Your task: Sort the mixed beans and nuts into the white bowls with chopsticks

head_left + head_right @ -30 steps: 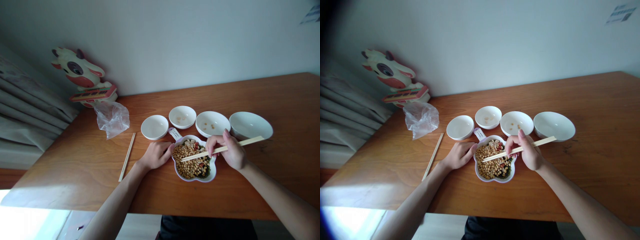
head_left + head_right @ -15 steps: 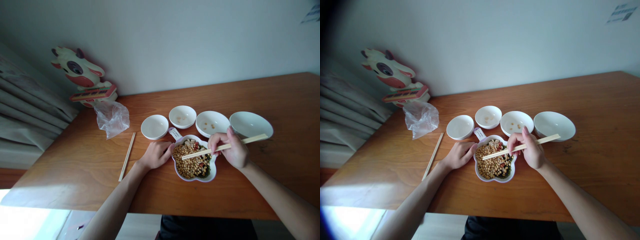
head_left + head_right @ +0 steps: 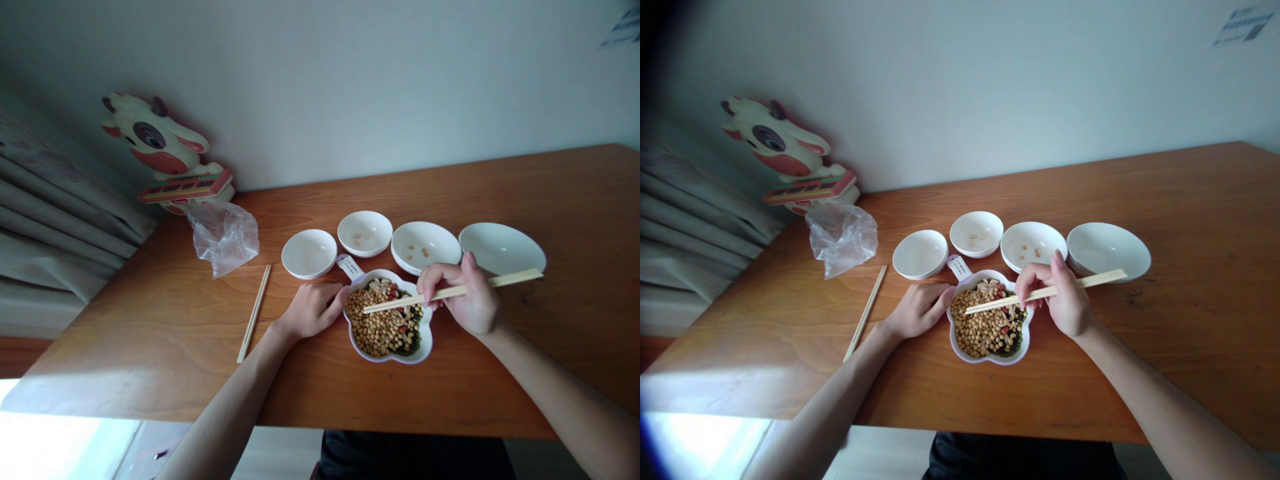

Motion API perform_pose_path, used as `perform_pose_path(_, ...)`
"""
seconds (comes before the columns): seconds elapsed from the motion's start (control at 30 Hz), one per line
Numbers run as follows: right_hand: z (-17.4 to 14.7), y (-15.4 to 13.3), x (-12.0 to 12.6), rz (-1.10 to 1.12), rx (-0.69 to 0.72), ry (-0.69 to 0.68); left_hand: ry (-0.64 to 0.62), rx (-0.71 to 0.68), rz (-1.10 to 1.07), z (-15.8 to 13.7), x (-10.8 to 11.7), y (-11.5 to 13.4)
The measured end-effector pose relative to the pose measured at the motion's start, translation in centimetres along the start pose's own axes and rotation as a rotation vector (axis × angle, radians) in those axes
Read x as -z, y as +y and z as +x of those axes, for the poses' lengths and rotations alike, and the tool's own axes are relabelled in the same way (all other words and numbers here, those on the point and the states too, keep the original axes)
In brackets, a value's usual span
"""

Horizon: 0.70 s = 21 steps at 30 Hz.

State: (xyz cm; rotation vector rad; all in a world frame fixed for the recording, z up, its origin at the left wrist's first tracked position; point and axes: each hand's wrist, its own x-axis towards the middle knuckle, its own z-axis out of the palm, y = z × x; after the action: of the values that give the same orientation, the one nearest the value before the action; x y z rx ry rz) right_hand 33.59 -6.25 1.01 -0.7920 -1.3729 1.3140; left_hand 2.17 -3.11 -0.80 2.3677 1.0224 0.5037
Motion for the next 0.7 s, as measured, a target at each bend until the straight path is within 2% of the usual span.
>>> perform_pose_path(0.33,-0.9,1.1,0.1,-0.191,-0.012,-0.163,0.017,-0.005,0.014,0.0,-0.1,0.0)
perform_pose_path(0.7,-0.6,0.9,-0.3,-0.148,-0.025,-0.110,0.015,-0.021,0.009,0.1,-0.1,0.0)
